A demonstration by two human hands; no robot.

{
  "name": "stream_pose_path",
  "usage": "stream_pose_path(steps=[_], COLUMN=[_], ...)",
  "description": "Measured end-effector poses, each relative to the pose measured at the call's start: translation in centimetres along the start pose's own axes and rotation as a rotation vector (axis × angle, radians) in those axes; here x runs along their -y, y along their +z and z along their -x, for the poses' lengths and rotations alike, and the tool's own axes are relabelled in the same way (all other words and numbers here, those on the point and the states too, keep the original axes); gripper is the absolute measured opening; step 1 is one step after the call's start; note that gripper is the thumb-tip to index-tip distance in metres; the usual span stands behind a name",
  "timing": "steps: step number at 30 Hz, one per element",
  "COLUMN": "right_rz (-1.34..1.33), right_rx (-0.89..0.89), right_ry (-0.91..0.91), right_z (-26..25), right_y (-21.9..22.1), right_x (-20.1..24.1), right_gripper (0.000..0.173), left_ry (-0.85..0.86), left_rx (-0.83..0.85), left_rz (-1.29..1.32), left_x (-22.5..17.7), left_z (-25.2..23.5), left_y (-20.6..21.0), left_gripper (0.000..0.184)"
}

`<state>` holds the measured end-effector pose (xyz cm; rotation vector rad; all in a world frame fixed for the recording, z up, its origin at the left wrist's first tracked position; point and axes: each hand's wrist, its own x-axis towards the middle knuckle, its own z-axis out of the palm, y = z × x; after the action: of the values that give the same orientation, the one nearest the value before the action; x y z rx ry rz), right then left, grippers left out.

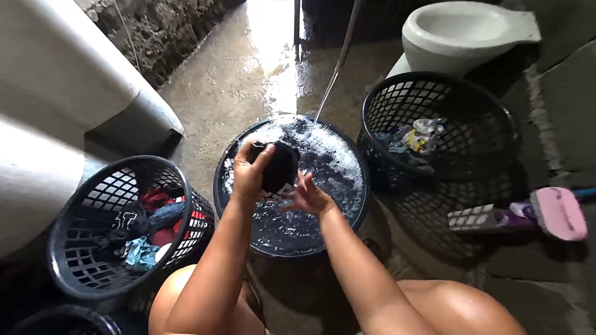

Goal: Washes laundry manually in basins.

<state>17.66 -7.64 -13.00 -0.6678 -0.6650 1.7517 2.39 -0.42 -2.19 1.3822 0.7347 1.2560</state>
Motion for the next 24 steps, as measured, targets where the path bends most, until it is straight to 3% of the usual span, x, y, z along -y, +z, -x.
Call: stream_pose_path(steps=[3,5,6,8,12,15,19,21,24], right_rz=[-0.279,-0.256,-0.184,0.047,0.668,1.035,1.124,0.979,0.502], right_rx=[-0.155,-0.319,-0.393,-0.443,-0.349,-0.168,0.067,-0.013,-0.469], right_ry=[-0.134,-0.239,-0.281,-0.339,-0.524,-0.570,-0.403,-0.282,-0.165], right_z=[-1.7,-2.1,-2.0,-1.3,-0.6,-0.3,0.5,1.1,1.9], right_y=[1.8,2.3,2.6,3.2,5.0,6.0,6.7,5.7,2.1], right_x=[0.0,0.7,1.2,2.3,3.9,3.9,4.0,4.7,5.9], right_gripper=[0.081,0.048,0.036,0.033,0.013,0.011,0.012,0.015,0.030], left_ry=[-0.002,-0.134,-0.257,-0.517,-0.839,-0.961,-0.992,-1.013,-0.916], left_rx=[0.146,0.059,0.006,-0.035,-0.032,0.153,0.265,0.255,0.179], left_rz=[-0.150,-0.075,-0.074,-0.092,0.016,0.055,-0.155,-0.036,0.113], left_x=[0.8,1.2,1.2,1.4,3.4,4.0,-0.5,1.1,4.6], left_z=[1.2,1.3,1.2,1.5,1.6,2.4,4.0,3.9,2.4], left_y=[0.3,0.2,0.0,-0.7,-0.6,-1.2,0.2,0.6,0.7], left_gripper=[0.017,0.023,0.030,0.048,0.045,0.038,0.032,0.030,0.052])
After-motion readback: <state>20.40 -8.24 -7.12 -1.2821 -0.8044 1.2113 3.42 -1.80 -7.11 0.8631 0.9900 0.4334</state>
